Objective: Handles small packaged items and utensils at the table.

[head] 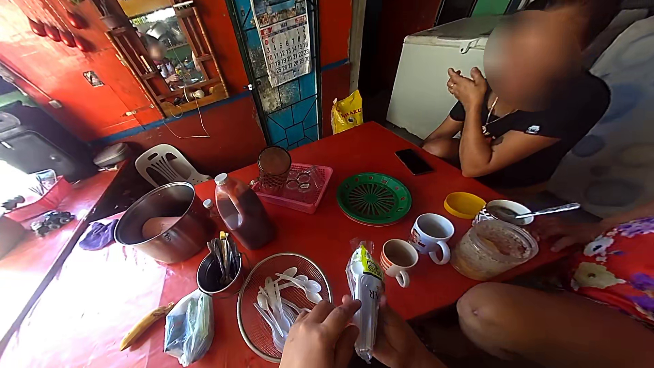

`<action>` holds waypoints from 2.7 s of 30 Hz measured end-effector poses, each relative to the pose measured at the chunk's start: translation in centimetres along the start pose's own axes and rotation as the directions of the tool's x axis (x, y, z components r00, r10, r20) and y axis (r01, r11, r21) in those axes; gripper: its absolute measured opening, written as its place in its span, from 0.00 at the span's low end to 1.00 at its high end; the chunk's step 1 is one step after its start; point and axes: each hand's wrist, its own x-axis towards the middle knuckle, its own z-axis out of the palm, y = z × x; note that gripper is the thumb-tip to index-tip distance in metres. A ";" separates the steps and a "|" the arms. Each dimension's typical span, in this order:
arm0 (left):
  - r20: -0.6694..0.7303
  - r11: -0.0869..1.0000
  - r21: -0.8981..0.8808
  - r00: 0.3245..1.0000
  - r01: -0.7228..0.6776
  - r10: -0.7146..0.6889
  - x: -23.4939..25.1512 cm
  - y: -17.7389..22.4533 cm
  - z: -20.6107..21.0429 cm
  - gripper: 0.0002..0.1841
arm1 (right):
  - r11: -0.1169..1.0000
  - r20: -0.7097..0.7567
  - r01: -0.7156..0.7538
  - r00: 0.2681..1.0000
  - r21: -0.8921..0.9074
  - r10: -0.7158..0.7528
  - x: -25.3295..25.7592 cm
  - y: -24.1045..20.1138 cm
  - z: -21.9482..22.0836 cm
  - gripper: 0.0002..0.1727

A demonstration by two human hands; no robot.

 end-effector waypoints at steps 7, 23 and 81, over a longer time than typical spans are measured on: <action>-0.060 0.999 0.042 0.998 0.019 -0.016 0.1 -0.6 0.4 0.16 | 0.997 0.025 -0.028 0.999 -0.073 0.030 -0.4 0.0 -0.3 0.27; -0.285 0.956 -0.179 0.918 0.233 -0.277 0.2 -1.2 0.0 0.10 | 0.983 -0.247 -0.008 0.968 -0.182 -0.038 -0.5 0.7 2.0 0.39; 0.379 0.738 -0.030 0.691 0.674 -0.616 4.6 -7.2 7.7 0.19 | 0.112 -0.673 -0.663 0.728 -0.740 -0.131 0.9 1.0 -2.8 0.20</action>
